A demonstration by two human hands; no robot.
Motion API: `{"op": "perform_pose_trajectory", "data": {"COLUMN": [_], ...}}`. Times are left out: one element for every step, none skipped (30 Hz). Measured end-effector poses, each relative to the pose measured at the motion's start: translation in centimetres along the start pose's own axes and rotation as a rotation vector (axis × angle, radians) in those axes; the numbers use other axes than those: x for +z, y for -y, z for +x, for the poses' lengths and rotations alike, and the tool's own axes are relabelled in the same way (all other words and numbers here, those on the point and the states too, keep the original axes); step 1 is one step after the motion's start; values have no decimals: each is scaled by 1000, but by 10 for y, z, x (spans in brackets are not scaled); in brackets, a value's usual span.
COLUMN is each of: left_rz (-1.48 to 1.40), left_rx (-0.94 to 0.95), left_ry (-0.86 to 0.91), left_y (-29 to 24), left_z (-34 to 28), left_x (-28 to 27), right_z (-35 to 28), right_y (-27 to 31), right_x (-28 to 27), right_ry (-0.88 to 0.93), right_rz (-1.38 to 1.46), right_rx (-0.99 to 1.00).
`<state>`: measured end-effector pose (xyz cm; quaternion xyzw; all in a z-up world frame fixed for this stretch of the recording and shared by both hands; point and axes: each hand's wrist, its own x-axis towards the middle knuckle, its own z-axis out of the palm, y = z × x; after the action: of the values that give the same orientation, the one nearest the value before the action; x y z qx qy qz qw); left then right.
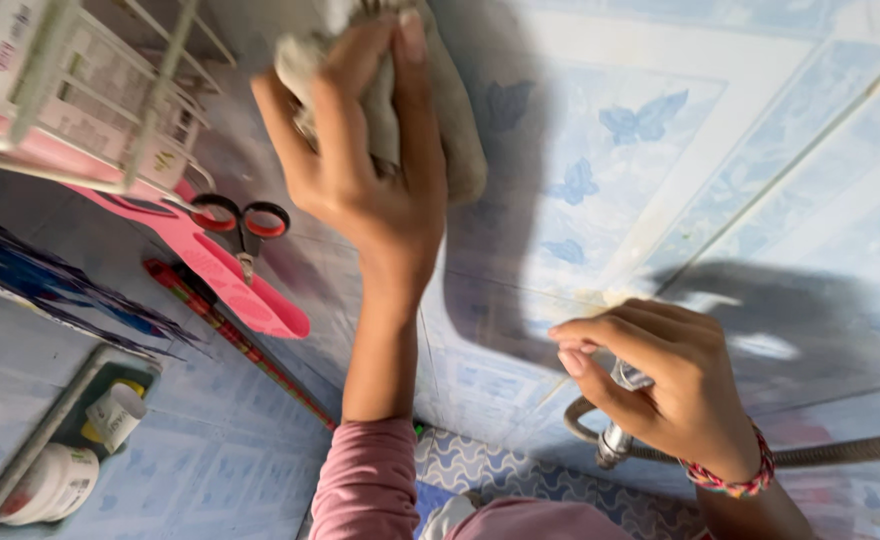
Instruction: The person wipes the tiled wall and a water faucet using a cloth, scrubbing different sections of the tiles and the metal body of the faucet.
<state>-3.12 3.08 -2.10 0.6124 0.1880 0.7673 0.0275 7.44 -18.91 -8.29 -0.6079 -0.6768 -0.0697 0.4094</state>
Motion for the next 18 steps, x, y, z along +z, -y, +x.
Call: {"op": "perform_pose_trajectory", "data": {"left_rz": [-11, -16, -1, 6, 13, 48, 68, 83, 50, 31, 12, -34, -58, -82, -82, -90, -100, -106], "left_rx": [-11, -26, -59, -70, -82, -56, -43, -24, -55, -68, -81, -108, -120, -135, -156, -145, -133, -113], "left_ry": [9, 20, -43, -85, -126, -186, -216, -249, -218, -200, -183, -163, -151, -137, -76, -21, 35, 63], "left_y": [0, 0, 4, 7, 10, 10, 9, 8, 6, 2, -1, -4, -8, -11, -14, -19, -22, -31], "left_z": [5, 8, 16, 23, 29, 32, 32, 35, 36, 37, 39, 38, 36, 32, 25, 16, 5, -9], "left_x": [0, -1, -2, 0, 3, 7, 8, 10, 9, 10, 11, 12, 14, 15, 17, 22, 28, 37], "right_z": [3, 4, 5, 5, 5, 3, 3, 4, 6, 7, 7, 7, 7, 7, 7, 7, 7, 7], "right_y": [-1, -1, 0, 1, 2, 4, 4, 3, 2, 2, 3, 3, 1, 0, -1, -1, -1, 0], "right_x": [0, 1, 2, 2, 0, -1, 0, -1, -1, -1, -1, -1, -1, -1, 0, 1, 1, 2], "right_ry": [-3, -13, -23, -21, -47, -68, -63, -70, -78, -82, -90, -99, -103, -106, -110, -108, -118, -125], "right_rz": [-2, 11, 23, 23, 12, 3, 6, 13, 19, 20, -1, -22, -22, -15, -8, -7, -12, -14], "right_rx": [-10, -6, -1, -15, -1, 23, 20, 26, 33, 31, 37, 49, 53, 52, 52, 59, 63, 65]}}
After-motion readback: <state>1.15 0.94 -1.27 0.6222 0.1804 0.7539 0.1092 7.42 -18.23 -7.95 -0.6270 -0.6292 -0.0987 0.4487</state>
